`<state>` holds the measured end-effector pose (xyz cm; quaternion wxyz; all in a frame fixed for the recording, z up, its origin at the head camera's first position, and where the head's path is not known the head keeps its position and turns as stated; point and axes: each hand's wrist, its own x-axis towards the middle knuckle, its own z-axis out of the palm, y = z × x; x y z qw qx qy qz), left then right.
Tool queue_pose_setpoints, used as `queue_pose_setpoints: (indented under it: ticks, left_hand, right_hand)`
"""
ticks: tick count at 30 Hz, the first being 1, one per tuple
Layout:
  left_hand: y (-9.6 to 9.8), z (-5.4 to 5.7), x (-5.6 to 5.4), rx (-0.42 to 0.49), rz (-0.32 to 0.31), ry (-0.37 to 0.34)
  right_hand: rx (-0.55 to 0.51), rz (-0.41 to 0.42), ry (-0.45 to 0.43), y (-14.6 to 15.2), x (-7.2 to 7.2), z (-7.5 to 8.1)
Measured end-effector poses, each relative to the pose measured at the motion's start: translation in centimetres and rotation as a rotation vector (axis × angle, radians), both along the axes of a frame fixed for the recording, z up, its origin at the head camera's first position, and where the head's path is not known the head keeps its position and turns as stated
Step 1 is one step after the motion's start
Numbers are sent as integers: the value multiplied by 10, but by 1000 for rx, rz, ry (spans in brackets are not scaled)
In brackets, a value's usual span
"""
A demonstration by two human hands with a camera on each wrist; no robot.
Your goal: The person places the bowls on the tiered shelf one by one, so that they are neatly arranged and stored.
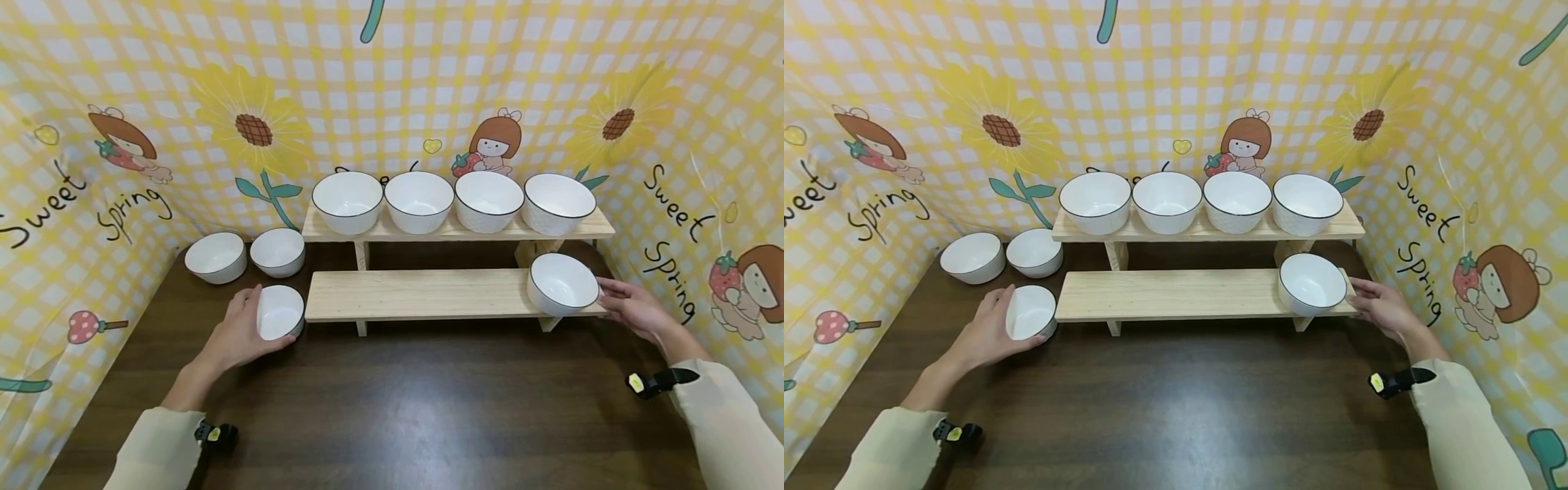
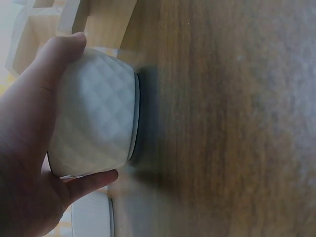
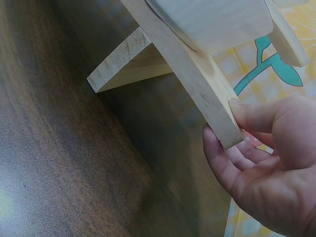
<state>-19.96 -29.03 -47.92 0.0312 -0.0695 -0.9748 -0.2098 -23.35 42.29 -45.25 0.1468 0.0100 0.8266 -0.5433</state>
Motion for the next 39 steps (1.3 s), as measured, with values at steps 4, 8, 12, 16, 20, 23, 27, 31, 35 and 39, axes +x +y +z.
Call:
queue_pose_setpoints:
  ticks: [4, 8, 12, 16, 20, 23, 27, 31, 35, 39]
  left_hand:
    - [-1, -1, 0, -6, 1, 7]
    - [-1, 0, 1, -10, 2, 11]
    - [-3, 2, 2, -12, -1, 20]
    - [-5, 7, 4, -23, -14, 36]
    - [-7, 16, 9, -34, -32, 50]
    - [-8, 25, 12, -37, -42, 56]
    - [-10, 37, 16, -39, -52, 56]
    - [-10, 48, 20, -33, -63, 51]
    - [-8, 56, 23, -36, -76, 46]
    - [-6, 63, 25, -40, -103, 62]
  right_hand:
    - [-5, 4, -5, 0, 1, 0]
    - [-2, 10, -7, 1, 0, 0]
    - [0, 8, -9, 1, 0, 0]
    - [-3, 6, -9, 1, 0, 0]
    - [-13, 10, -1, 1, 0, 0]
    - [-24, 7, -1, 1, 0, 1]
    - [-50, 7, 3, 2, 0, 1]
    - [-84, 10, 5, 3, -1, 1]
    - [-90, 14, 7, 4, -1, 0]
    - [-100, 9, 3, 4, -1, -1]
